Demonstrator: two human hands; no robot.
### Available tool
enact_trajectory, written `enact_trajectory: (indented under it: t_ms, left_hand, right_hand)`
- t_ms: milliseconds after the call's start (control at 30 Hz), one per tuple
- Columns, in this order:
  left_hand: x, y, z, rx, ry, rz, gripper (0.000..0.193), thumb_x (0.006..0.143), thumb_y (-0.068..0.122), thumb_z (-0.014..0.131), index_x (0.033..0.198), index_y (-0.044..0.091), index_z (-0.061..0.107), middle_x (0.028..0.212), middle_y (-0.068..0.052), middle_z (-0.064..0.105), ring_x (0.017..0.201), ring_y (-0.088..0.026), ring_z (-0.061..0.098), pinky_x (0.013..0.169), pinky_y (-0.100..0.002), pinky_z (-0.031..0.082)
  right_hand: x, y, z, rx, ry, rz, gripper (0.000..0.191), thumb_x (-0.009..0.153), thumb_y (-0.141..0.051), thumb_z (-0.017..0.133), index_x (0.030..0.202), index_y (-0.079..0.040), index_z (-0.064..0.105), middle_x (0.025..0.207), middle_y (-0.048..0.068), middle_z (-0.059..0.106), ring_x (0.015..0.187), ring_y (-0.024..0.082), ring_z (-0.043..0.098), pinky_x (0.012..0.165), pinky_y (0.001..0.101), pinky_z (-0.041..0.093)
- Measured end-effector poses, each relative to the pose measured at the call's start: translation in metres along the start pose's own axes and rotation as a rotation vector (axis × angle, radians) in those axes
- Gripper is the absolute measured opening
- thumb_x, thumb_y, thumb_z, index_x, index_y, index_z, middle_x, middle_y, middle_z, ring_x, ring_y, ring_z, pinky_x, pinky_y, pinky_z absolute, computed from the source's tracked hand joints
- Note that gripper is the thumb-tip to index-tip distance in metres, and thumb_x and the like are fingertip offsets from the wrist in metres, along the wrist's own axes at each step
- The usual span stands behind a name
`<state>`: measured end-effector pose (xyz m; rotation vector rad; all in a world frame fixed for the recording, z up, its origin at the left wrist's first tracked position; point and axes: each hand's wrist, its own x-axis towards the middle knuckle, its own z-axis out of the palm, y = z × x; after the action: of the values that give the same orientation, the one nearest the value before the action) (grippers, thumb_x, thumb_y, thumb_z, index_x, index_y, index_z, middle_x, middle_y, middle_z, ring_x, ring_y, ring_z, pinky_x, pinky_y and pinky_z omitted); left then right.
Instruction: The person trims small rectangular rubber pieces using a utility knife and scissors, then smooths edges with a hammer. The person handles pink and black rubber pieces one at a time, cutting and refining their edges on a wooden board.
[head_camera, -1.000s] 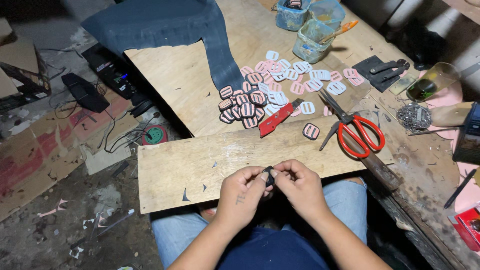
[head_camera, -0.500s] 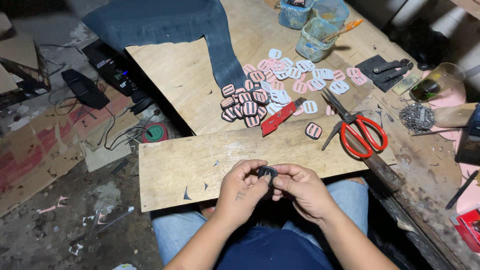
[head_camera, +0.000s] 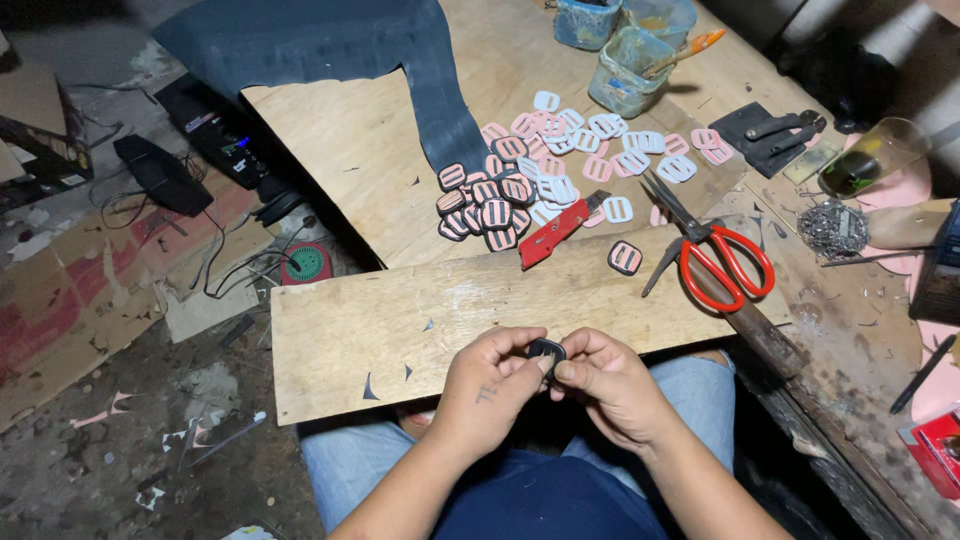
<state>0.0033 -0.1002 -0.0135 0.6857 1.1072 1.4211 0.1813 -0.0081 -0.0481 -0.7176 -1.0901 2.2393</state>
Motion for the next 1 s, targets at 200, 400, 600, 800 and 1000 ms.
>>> enact_trajectory:
  t_ms: [200, 400, 600, 800, 1000]
  left_hand:
    - [0.002, 0.002, 0.0, 0.095, 0.056, -0.035, 0.021, 0.093, 0.004, 0.069, 0.113, -0.004, 0.07, 0.087, -0.009, 0.072, 0.075, -0.011, 0.065, 0.066, -0.025, 0.052]
    - [0.007, 0.02, -0.017, 0.987, 0.257, 0.78, 0.012, 0.083, 0.004, 0.071, 0.094, 0.008, 0.071, 0.101, -0.008, 0.074, 0.097, -0.03, 0.068, 0.087, -0.04, 0.051]
    - [0.003, 0.024, -0.022, 1.093, 0.195, 0.746, 0.022, 0.075, 0.006, 0.071, 0.097, 0.004, 0.07, 0.112, -0.01, 0.07, 0.106, -0.031, 0.064, 0.094, -0.042, 0.048]
    - [0.004, 0.024, -0.027, 1.039, 0.165, 0.629, 0.016, 0.081, 0.015, 0.078, 0.092, 0.005, 0.071, 0.108, -0.01, 0.07, 0.106, -0.032, 0.063, 0.093, -0.042, 0.048]
    - [0.008, 0.023, -0.028, 1.021, 0.206, 0.642, 0.031, 0.078, 0.015, 0.078, 0.102, -0.001, 0.069, 0.117, -0.017, 0.064, 0.105, -0.039, 0.061, 0.091, -0.045, 0.049]
  right_hand:
    - [0.0, -0.016, -0.001, -0.535, 0.177, -0.061, 0.017, 0.09, -0.011, 0.075, 0.102, 0.0, 0.072, 0.088, 0.008, 0.074, 0.079, 0.017, 0.07, 0.075, 0.0306, 0.058]
    - [0.007, -0.108, -0.044, -1.677, 0.738, -0.563, 0.032, 0.095, -0.022, 0.071, 0.123, -0.005, 0.071, 0.116, 0.016, 0.071, 0.105, 0.03, 0.068, 0.095, 0.0397, 0.052]
    - [0.017, -0.143, -0.102, -1.682, 0.835, -0.112, 0.045, 0.09, -0.028, 0.078, 0.126, -0.004, 0.069, 0.106, 0.019, 0.074, 0.096, 0.034, 0.07, 0.086, 0.0451, 0.053]
    - [0.029, -0.158, -0.133, -1.354, 0.698, -0.067, 0.047, 0.084, -0.025, 0.078, 0.12, 0.004, 0.07, 0.094, 0.014, 0.075, 0.08, 0.023, 0.069, 0.073, 0.0343, 0.055]
    - [0.039, -0.151, -0.086, -1.571, 0.663, -0.133, 0.056, 0.076, -0.031, 0.082, 0.123, -0.002, 0.068, 0.09, 0.014, 0.073, 0.077, 0.025, 0.069, 0.074, 0.0371, 0.055]
